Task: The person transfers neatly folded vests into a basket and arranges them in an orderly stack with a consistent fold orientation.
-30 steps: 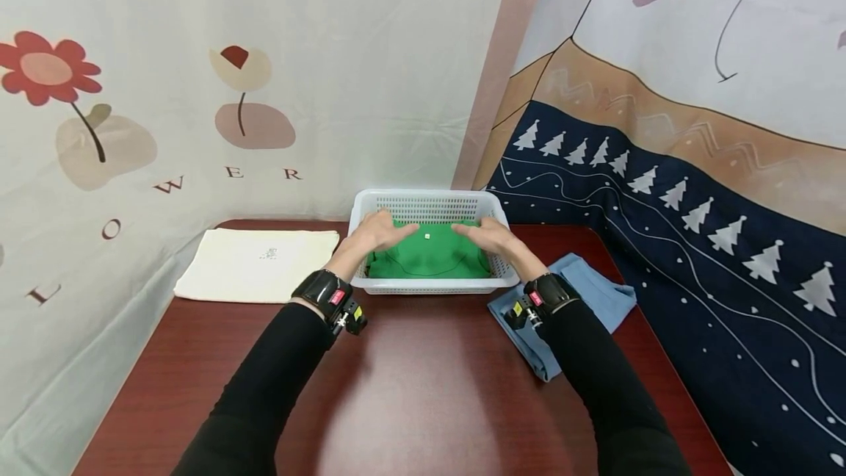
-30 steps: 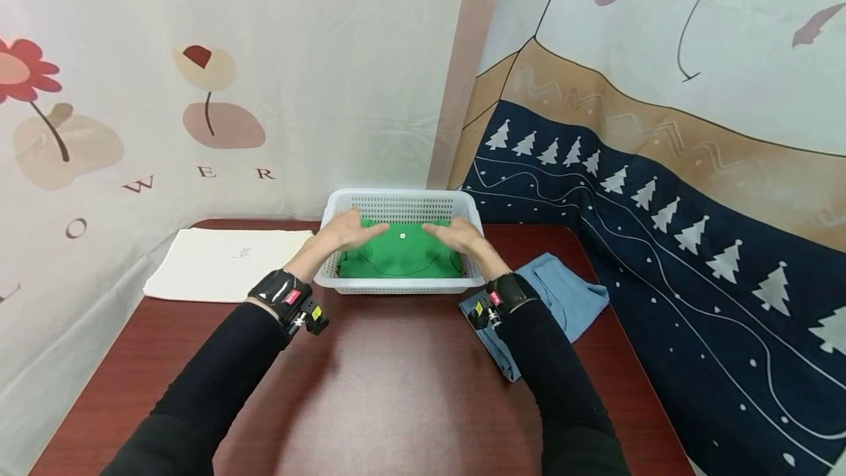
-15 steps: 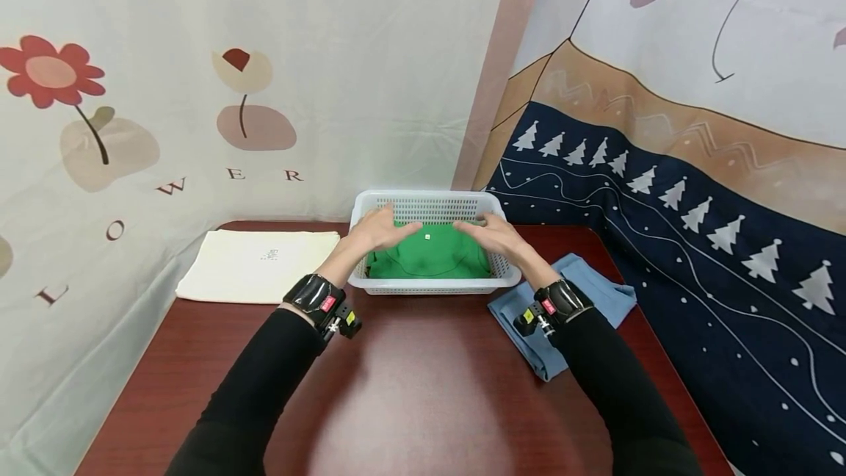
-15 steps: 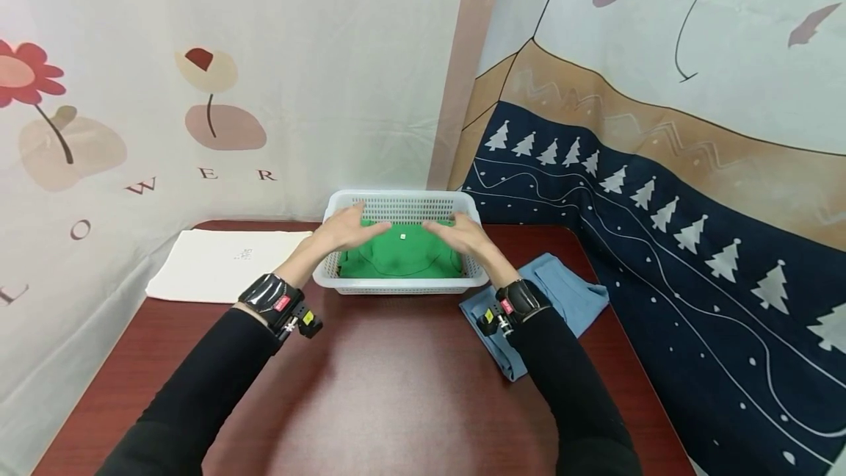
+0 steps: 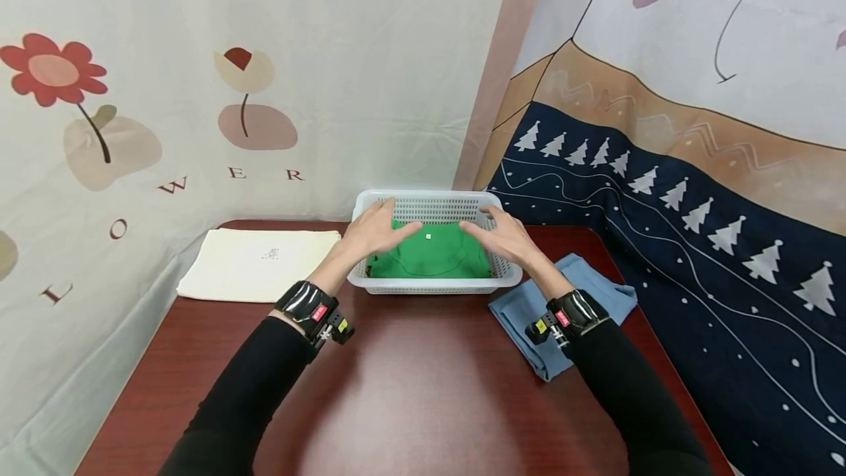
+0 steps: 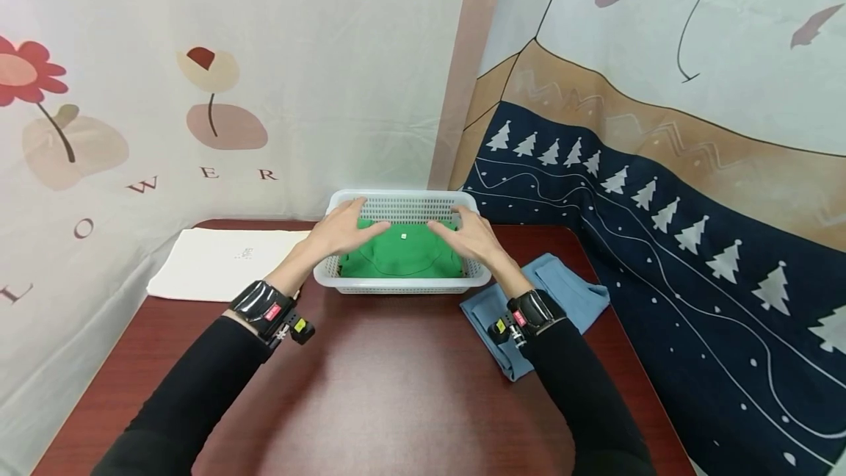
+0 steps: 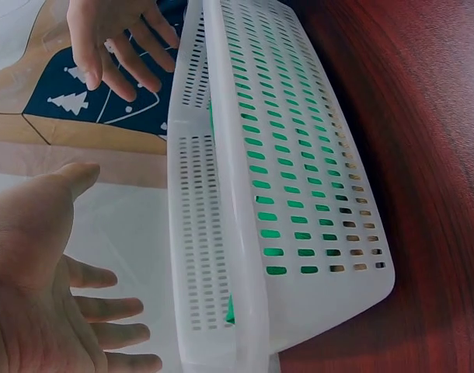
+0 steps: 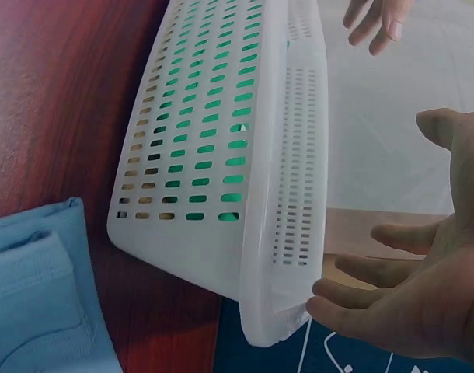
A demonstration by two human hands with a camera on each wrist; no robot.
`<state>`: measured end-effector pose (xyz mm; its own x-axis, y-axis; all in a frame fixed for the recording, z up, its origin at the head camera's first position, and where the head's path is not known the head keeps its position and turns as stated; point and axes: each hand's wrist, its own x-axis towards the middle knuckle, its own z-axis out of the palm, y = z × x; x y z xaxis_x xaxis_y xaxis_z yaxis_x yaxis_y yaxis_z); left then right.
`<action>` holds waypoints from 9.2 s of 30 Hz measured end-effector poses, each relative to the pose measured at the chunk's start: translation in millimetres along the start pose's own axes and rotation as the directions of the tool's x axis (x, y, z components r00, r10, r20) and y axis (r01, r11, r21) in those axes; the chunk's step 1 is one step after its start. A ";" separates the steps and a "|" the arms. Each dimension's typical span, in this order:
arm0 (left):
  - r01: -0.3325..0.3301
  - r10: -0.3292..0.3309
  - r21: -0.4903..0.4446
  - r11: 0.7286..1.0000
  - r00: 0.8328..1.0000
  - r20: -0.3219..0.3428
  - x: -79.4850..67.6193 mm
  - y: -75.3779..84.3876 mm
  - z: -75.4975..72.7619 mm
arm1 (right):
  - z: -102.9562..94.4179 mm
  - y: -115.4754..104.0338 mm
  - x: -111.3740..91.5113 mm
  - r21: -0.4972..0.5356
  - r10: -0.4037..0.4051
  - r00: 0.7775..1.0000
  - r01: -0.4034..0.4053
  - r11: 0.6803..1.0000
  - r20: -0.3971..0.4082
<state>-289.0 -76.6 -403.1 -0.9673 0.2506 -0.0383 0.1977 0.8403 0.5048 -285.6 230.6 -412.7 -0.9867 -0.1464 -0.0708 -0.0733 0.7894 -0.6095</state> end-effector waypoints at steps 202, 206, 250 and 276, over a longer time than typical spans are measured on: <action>0.164 -0.028 -0.679 0.715 0.978 0.206 -73.8 36.9 170.2 | -5.6 170.5 -141.0 0.182 0.216 0.964 -0.242 0.953 0.153; 0.163 -0.030 -0.679 0.716 0.979 0.203 -69.2 21.3 171.1 | 3.4 165.3 -145.4 0.215 0.220 0.962 -0.252 0.944 0.163; 0.157 0.026 -0.713 0.683 0.971 0.239 -112.0 1.9 152.5 | 24.6 154.7 -160.7 0.320 0.235 0.960 -0.274 0.907 0.155; 0.053 0.047 -0.679 0.732 0.991 0.128 -140.0 -20.0 97.7 | 18.6 114.3 -163.8 0.507 0.050 0.969 -0.169 0.845 0.240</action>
<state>-142.0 -81.5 -492.1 -0.9288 0.3491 -0.1247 -0.0143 0.3024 0.9531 -129.7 333.7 -485.5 -0.9254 -0.2459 -0.2885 0.1783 0.3893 -0.9037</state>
